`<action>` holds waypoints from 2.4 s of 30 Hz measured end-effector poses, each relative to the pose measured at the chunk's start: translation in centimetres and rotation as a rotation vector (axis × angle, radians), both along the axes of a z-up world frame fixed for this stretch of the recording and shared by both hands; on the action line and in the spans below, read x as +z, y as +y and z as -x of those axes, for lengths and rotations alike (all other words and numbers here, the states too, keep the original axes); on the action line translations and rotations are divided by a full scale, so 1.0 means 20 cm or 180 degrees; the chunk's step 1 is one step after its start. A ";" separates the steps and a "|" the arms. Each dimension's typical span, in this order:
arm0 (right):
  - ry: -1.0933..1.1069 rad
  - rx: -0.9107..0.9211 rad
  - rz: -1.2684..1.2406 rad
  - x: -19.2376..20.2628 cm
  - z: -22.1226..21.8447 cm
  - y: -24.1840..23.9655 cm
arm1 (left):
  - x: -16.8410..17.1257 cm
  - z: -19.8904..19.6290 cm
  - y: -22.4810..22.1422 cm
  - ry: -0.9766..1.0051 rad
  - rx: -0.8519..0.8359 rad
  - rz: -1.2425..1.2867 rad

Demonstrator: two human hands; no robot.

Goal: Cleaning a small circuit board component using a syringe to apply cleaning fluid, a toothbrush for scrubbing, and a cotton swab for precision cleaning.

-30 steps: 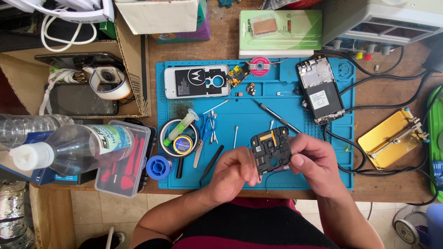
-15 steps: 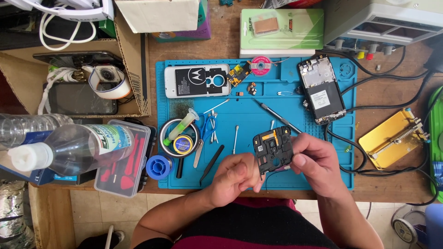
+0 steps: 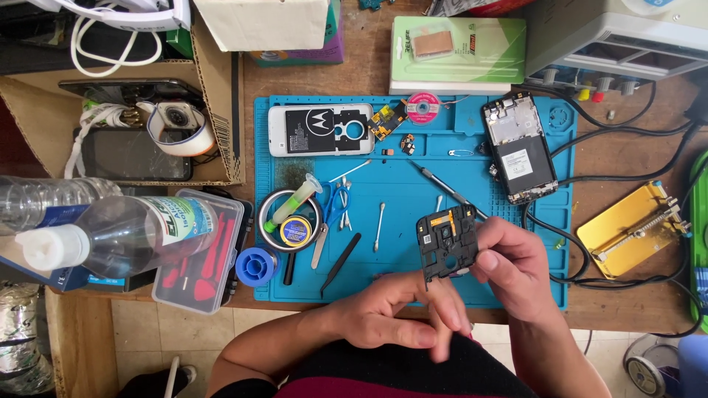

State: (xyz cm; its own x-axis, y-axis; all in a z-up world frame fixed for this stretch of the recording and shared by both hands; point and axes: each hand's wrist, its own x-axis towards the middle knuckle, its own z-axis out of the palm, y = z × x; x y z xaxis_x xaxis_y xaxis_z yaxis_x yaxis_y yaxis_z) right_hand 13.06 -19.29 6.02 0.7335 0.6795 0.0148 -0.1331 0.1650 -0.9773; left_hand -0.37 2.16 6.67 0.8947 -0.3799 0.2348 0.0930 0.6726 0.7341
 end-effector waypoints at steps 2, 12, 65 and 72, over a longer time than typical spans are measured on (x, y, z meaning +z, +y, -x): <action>-0.0039 -0.0031 0.0059 -0.01 0.00 -0.01 | -0.05 0.03 -0.01 0.0289 -0.0081 -0.0061; -0.0014 -0.0003 0.0045 0.00 0.00 0.00 | -0.01 0.02 0.02 0.0284 -0.0535 -0.0083; 0.0129 -0.0189 -0.0994 0.17 -0.02 -0.09 | 0.00 -0.06 -0.04 -0.0972 -0.0117 -0.0960; -0.1263 0.0715 -0.0939 0.23 0.25 -0.53 | 0.06 -0.10 -0.04 -0.1114 0.0056 -0.0921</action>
State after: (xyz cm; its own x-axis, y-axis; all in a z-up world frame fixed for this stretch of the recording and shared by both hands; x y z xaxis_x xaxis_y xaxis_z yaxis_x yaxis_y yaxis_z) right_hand 8.03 -29.84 10.55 0.4701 0.7441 0.4747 0.1730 0.4498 -0.8762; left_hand 1.64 1.36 7.86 0.7874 -0.4599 0.4106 -0.2039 0.4343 0.8774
